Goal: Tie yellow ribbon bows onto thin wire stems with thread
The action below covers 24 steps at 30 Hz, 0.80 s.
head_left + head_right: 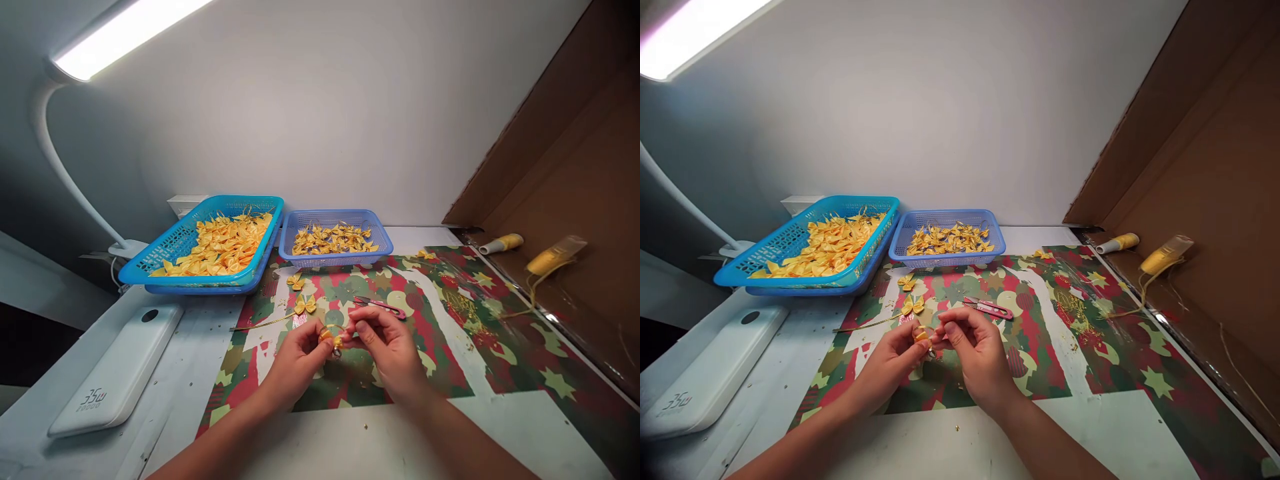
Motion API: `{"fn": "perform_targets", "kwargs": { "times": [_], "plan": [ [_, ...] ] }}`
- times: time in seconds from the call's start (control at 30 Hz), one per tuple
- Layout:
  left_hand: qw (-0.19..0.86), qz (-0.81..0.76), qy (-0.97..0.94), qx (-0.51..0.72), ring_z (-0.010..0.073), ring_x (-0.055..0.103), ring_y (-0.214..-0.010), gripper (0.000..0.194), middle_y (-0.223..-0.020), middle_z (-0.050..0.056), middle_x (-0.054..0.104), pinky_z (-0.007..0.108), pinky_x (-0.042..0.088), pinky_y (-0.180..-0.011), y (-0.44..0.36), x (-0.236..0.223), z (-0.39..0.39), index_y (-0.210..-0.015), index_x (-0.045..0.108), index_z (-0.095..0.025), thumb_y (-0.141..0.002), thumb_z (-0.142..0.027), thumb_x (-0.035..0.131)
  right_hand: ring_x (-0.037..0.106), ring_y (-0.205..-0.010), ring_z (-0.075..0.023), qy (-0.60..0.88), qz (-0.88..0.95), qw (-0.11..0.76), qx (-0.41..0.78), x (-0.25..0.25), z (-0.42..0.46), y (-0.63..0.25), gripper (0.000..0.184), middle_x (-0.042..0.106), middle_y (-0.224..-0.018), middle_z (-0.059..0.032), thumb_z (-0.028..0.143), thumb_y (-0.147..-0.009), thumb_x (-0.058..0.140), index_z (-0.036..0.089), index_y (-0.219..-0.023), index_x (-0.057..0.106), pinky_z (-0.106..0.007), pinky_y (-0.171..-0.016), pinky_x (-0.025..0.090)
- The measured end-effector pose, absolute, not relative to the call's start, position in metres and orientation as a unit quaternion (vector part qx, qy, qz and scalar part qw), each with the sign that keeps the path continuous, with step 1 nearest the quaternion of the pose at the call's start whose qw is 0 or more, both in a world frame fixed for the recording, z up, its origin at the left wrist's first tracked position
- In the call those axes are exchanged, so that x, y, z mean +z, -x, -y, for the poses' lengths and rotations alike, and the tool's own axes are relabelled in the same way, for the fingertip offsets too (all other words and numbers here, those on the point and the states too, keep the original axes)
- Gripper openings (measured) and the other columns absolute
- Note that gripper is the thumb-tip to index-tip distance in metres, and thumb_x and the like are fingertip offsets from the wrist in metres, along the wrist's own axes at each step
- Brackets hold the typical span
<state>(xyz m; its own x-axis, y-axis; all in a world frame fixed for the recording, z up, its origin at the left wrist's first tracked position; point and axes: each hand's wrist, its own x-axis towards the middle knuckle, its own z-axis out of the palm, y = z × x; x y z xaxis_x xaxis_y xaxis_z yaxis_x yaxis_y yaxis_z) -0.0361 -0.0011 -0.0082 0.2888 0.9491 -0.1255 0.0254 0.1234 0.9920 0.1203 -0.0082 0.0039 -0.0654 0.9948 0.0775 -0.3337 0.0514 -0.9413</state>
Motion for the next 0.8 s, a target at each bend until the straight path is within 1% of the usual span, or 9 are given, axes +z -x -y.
{"fn": "perform_targets", "kwargs": {
  "times": [0.07, 0.13, 0.2, 0.23, 0.27, 0.37, 0.5, 0.63, 0.8],
  "plan": [
    [0.618, -0.444, -0.515, 0.394, 0.0085, 0.042, -0.056, 0.034, -0.062, -0.005, 0.047, 0.019, 0.031, -0.050, 0.035, -0.008, 0.002, -0.069, 0.041, -0.019, -0.075, -0.042, 0.065, 0.067, -0.072, -0.0129, 0.367, 0.436, 0.575, 0.587, 0.002, 0.008, -0.120, 0.015, 0.069, -0.080, -0.0010, 0.037, -0.081, 0.069, 0.023, -0.085, 0.071, -0.028, -0.071, 0.060],
    [0.635, -0.438, -0.503, 0.391, 0.0092, 0.046, -0.058, 0.031, -0.064, -0.005, 0.048, 0.019, 0.033, -0.052, 0.035, -0.008, 0.002, -0.080, 0.045, -0.020, -0.075, -0.041, 0.067, 0.067, -0.068, -0.0133, 0.358, 0.432, 0.582, 0.589, 0.002, 0.007, -0.119, 0.017, 0.070, -0.080, -0.0016, 0.039, -0.080, 0.069, 0.024, -0.085, 0.072, -0.030, -0.068, 0.061],
    [0.649, -0.426, -0.506, 0.377, 0.0101, 0.049, -0.061, 0.032, -0.068, -0.005, 0.050, 0.020, 0.036, -0.054, 0.035, -0.007, 0.003, -0.096, 0.049, -0.021, -0.077, -0.042, 0.066, 0.067, -0.064, -0.0133, 0.351, 0.435, 0.584, 0.589, 0.002, 0.008, -0.118, 0.019, 0.071, -0.078, -0.0021, 0.041, -0.080, 0.068, 0.023, -0.088, 0.073, -0.030, -0.064, 0.061],
    [0.655, -0.416, -0.514, 0.366, 0.0105, 0.050, -0.063, 0.034, -0.070, -0.004, 0.051, 0.020, 0.038, -0.055, 0.036, -0.007, 0.003, -0.100, 0.051, -0.021, -0.078, -0.043, 0.065, 0.066, -0.062, -0.0132, 0.350, 0.438, 0.582, 0.590, 0.002, 0.008, -0.118, 0.020, 0.071, -0.076, -0.0020, 0.041, -0.081, 0.068, 0.024, -0.089, 0.072, -0.030, -0.062, 0.061],
    [0.660, -0.406, -0.524, 0.354, 0.0107, 0.050, -0.064, 0.033, -0.072, -0.003, 0.052, 0.021, 0.039, -0.056, 0.036, -0.006, 0.003, -0.100, 0.054, -0.021, -0.079, -0.043, 0.064, 0.066, -0.061, -0.0132, 0.349, 0.442, 0.579, 0.589, 0.002, 0.009, -0.118, 0.020, 0.071, -0.074, -0.0017, 0.041, -0.082, 0.067, 0.023, -0.090, 0.072, -0.030, -0.061, 0.061],
    [0.667, -0.387, -0.541, 0.336, 0.0104, 0.050, -0.064, 0.029, -0.076, 0.000, 0.054, 0.021, 0.041, -0.055, 0.036, -0.004, 0.003, -0.087, 0.059, -0.018, -0.078, -0.044, 0.064, 0.067, -0.062, -0.0141, 0.354, 0.457, 0.566, 0.588, 0.001, 0.010, -0.117, 0.022, 0.069, -0.071, -0.0011, 0.043, -0.083, 0.065, 0.023, -0.090, 0.071, -0.030, -0.062, 0.061],
    [0.663, -0.403, -0.557, 0.295, 0.0097, 0.051, -0.056, 0.030, -0.067, -0.001, 0.052, 0.022, 0.043, -0.052, 0.037, -0.003, 0.004, -0.073, 0.058, -0.015, -0.077, -0.044, 0.064, 0.067, -0.065, -0.0143, 0.371, 0.470, 0.548, 0.584, -0.003, 0.011, -0.118, 0.023, 0.069, -0.072, -0.0008, 0.044, -0.084, 0.063, 0.023, -0.092, 0.071, -0.029, -0.065, 0.060],
    [0.609, -0.458, -0.610, 0.219, 0.0107, 0.054, -0.048, 0.029, -0.059, -0.001, 0.052, 0.019, 0.039, -0.042, 0.039, -0.005, 0.004, -0.069, 0.059, -0.015, -0.080, -0.041, 0.057, 0.067, -0.063, -0.0136, 0.392, 0.471, 0.526, 0.589, -0.010, 0.009, -0.116, 0.023, 0.068, -0.071, -0.0002, 0.042, -0.085, 0.062, 0.022, -0.093, 0.070, -0.026, -0.061, 0.058],
    [0.572, -0.497, -0.626, 0.183, 0.0116, 0.056, -0.045, 0.023, -0.053, -0.003, 0.051, 0.018, 0.040, -0.039, 0.043, -0.008, 0.002, -0.066, 0.058, -0.016, -0.079, -0.035, 0.054, 0.066, -0.061, -0.0122, 0.404, 0.472, 0.523, 0.583, -0.013, 0.009, -0.113, 0.021, 0.067, -0.069, 0.0008, 0.039, -0.087, 0.060, 0.022, -0.092, 0.069, -0.024, -0.060, 0.056]
  ]
}}
